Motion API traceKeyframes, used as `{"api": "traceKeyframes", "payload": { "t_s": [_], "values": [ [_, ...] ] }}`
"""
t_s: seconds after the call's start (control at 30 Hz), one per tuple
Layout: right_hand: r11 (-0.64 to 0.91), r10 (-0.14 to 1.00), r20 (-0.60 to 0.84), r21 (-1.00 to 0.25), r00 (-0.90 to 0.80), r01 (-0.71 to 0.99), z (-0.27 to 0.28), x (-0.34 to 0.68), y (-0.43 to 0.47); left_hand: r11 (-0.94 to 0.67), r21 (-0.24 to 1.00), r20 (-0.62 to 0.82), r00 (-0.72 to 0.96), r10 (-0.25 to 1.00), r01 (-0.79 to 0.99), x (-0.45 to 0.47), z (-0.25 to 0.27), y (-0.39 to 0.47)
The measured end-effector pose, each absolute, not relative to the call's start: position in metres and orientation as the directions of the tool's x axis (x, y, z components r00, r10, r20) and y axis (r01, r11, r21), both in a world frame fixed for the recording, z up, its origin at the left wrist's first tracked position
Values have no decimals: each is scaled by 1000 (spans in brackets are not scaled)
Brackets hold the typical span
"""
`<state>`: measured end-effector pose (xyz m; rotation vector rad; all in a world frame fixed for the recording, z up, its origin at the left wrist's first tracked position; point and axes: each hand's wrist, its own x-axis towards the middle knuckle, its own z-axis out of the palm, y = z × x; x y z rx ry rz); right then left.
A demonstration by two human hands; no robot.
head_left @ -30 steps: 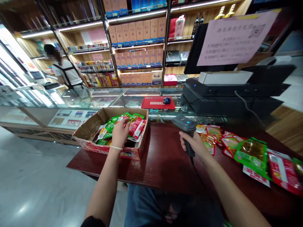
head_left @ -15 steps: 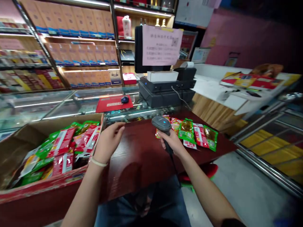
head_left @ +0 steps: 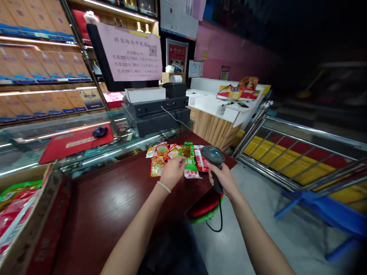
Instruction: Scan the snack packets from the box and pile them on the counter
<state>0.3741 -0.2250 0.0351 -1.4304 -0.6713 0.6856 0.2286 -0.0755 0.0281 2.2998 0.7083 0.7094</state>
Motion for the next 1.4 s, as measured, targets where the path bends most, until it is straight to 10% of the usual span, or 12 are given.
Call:
{"api": "traceKeyframes", "payload": {
  "t_s": [0.43, 0.9, 1.4],
  "values": [
    [65, 706, -13, -994, 708, -83, 15, 421, -239, -591, 367, -6, 637, 771, 719, 367, -12, -88],
    [100, 770, 56, -994, 636, -33, 30, 396, -218, -144, 973, -15, 666, 746, 183, 277, -10, -42],
    [34, 978, 21, -998, 210, -62, 34, 262, -99, 128, 984, -104, 181, 978, -125, 38, -24, -10]
  ]
}}
